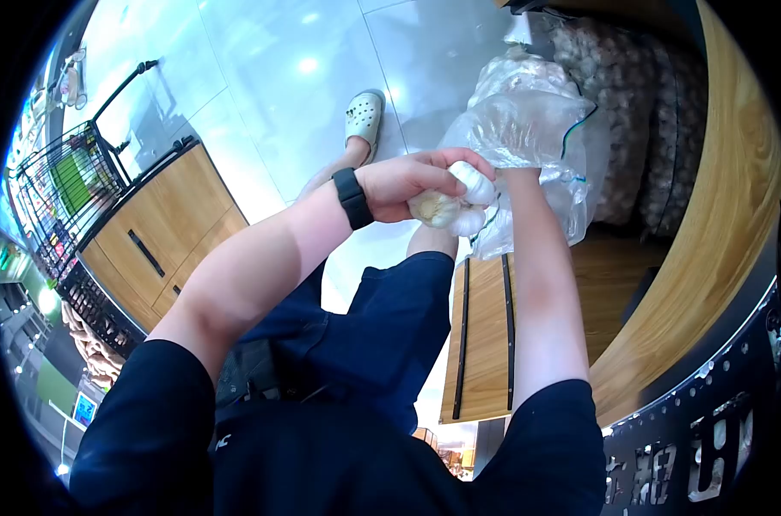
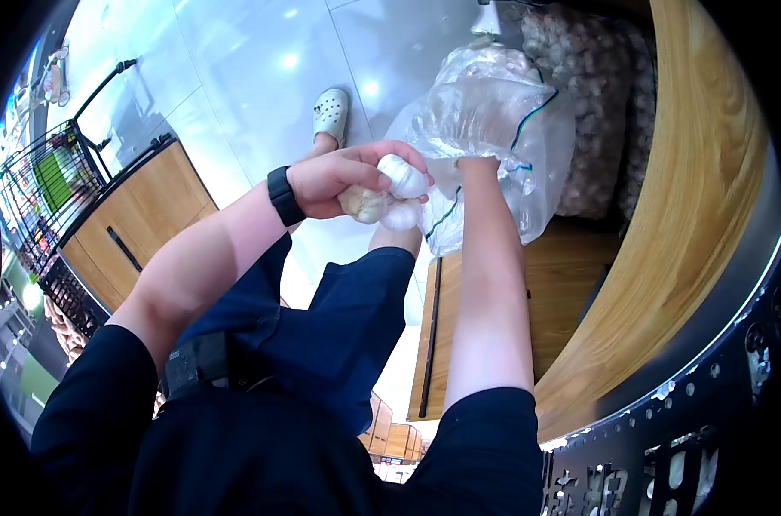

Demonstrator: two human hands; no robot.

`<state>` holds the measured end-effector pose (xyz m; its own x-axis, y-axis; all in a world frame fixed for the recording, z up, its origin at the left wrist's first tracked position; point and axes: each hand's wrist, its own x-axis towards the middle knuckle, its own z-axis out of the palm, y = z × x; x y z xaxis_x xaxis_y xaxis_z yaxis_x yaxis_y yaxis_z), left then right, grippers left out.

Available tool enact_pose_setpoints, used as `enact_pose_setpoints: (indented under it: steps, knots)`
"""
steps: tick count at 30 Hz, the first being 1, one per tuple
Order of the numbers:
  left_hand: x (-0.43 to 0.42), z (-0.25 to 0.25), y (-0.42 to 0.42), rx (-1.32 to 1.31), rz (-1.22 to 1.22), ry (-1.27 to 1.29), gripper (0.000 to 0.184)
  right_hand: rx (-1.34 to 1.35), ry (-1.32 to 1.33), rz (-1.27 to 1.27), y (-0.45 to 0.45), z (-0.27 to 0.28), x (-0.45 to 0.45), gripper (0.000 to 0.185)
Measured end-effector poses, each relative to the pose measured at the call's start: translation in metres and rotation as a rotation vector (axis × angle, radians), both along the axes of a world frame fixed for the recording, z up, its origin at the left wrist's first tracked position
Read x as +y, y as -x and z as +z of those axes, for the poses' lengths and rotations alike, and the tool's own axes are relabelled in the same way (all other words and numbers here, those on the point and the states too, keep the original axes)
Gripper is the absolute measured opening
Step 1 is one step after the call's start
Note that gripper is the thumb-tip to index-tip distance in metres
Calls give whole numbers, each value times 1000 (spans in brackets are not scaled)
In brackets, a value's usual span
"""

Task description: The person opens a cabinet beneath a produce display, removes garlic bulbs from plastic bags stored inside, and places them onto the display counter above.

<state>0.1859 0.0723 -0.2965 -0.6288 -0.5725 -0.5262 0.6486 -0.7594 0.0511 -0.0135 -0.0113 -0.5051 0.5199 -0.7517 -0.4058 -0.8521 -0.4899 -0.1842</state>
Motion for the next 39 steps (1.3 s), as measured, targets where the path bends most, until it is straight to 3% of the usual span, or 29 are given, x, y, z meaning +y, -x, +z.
enact_pose_setpoints:
  steps: [5, 12, 17, 21, 23, 25, 27, 29, 30, 31, 33, 35, 38, 39]
  knots:
    - [3, -2, 2, -5, 57, -6, 37, 9, -24, 20, 1, -7, 2, 66]
    - [5, 4, 0, -20, -7, -9, 42, 21, -139, -18, -2, -4, -6, 68]
    - [4, 14, -6, -23, 20, -3, 36, 22, -322, -271, 21, 30, -4, 69]
    - [4, 33, -6, 2, 43, -31, 40, -79, -345, -677, 47, 105, 37, 71]
    - [2, 54, -9, 46, 79, -46, 49, -293, -231, -870, 46, 150, 59, 80]
    - [-4, 91, -13, 51, 86, -50, 51, -669, -204, -963, 70, 150, 102, 92]
    - [-16, 121, -22, 135, 93, 6, 52, -734, -600, -1398, 58, 227, 112, 102]
    - [-25, 162, -38, 77, 14, 39, 54, -948, -610, -1444, 55, 277, 149, 103]
    - [-31, 174, -44, 42, 4, 145, 56, -1186, -637, -1521, 48, 309, 160, 98]
    - [-40, 194, -51, 51, -19, 195, 56, -1215, -658, -1605, 42, 336, 171, 95]
    - [-47, 225, -61, 81, -70, 213, 58, -1292, -623, -1599, 23, 435, 180, 93]
    - [-56, 265, -68, 94, -127, 234, 62, -1864, -636, -1363, 27, 483, 198, 94]
    - [-66, 304, -73, -6, -223, 271, 59, -2017, -353, -1253, 45, 578, 176, 94]
    - [-64, 312, -69, 11, -213, 300, 56, -1958, -186, -1122, 70, 566, 165, 96]
